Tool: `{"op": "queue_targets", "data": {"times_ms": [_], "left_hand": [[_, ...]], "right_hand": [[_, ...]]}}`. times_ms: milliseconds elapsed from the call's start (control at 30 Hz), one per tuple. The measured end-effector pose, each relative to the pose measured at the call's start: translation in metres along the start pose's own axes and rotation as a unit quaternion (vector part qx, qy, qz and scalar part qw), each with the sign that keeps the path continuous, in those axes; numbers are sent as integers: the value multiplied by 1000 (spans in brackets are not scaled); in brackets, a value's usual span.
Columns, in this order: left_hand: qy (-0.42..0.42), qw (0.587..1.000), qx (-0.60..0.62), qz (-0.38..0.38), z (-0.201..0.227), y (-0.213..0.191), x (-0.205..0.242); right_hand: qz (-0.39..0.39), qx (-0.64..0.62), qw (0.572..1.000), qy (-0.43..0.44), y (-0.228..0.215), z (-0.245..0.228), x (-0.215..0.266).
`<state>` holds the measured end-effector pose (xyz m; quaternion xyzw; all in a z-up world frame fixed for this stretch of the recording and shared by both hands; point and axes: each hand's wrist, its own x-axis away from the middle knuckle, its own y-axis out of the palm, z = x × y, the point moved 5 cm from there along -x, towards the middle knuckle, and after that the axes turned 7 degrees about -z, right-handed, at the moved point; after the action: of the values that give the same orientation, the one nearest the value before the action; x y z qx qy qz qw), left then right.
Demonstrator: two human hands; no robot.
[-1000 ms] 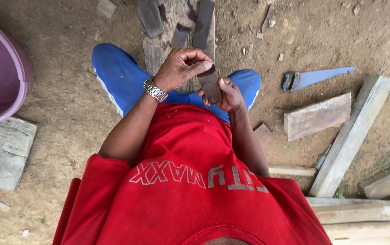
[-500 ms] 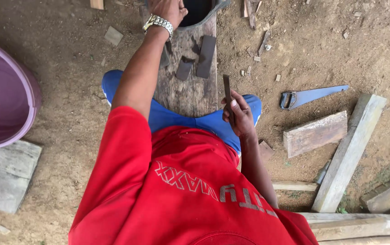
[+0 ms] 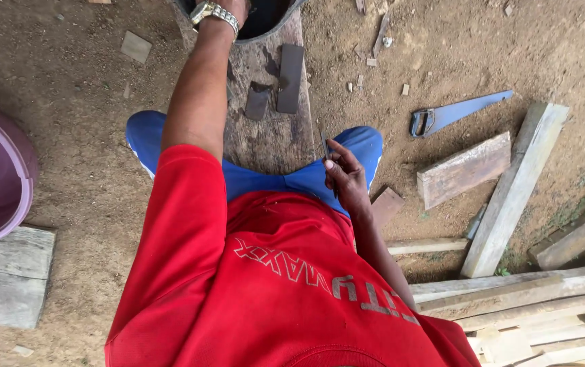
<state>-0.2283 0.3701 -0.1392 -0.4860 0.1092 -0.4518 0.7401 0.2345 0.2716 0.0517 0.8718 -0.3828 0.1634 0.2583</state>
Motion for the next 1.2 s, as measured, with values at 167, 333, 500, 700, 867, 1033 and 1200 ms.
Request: {"op": "queue_targets", "data": {"times_ms": [167,333,500,700,867,1033,1200], "left_hand": [[52,988,103,-99,8,18,-7],[221,939,249,-89,106,-30,86],[282,956,-26,-79,132,43,164],[218,946,-184,-152,139,41,230],[217,938,-192,-190,121,48,281],[231,932,-194,-201,122,51,257],[212,938,-218,-167,135,43,194]], "right_hand": [[14,27,999,-9,-3,-11,-12],[14,3,1000,-16,-7,-6,-25],[22,-24,998,-47,-10,1,-40],[25,1,997,-69,-7,-5,-36],[45,19,997,-55,-12,0,-31],[40,39,997,-55,-6,0,-26],[39,140,987,-65,-1,-5,-16]]}}
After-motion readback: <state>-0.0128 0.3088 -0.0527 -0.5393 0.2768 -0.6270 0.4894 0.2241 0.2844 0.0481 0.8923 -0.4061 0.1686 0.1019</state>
